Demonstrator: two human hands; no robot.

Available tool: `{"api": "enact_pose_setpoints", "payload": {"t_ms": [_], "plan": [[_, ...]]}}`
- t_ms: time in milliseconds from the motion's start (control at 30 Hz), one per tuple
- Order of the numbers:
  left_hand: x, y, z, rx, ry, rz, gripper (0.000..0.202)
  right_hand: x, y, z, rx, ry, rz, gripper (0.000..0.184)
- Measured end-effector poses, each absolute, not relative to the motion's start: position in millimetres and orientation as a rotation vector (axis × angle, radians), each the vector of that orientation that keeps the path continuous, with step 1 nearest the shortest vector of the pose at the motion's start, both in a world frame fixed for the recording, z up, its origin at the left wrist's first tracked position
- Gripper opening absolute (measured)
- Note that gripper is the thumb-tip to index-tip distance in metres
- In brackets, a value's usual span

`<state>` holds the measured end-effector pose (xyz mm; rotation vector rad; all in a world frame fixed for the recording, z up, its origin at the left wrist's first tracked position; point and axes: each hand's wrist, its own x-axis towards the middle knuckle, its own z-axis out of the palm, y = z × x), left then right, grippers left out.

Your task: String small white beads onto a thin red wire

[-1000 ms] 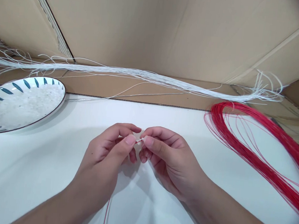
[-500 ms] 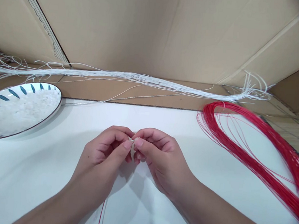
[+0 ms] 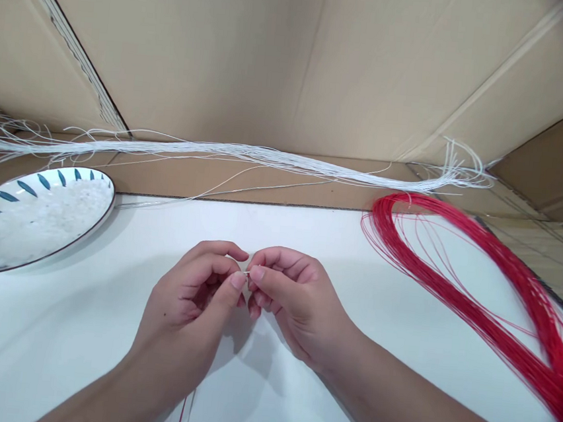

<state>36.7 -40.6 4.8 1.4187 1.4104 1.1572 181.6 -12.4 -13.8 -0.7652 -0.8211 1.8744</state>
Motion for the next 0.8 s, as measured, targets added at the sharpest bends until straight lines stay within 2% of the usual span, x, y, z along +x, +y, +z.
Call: {"api": "enact_pose_setpoints", "payload": {"t_ms": [400, 667, 800], "plan": [[37.2, -38.7, 6.9, 1.494, 1.411, 1.149, 0.026, 183.7, -11.0, -13.5, -0.769, -0.849, 1.918, 0.015], [41.4, -39.6, 6.9, 1.192, 1.339, 1.194, 0.024, 182.3, -10.7, -12.8, -0.762, -0.809, 1.876, 0.015], [45.2, -39.7, 10.7, 1.092, 1.266, 1.177, 0.016, 182.6, -12.4, -16.8, -0.757, -0.876, 1.854, 0.011]]}}
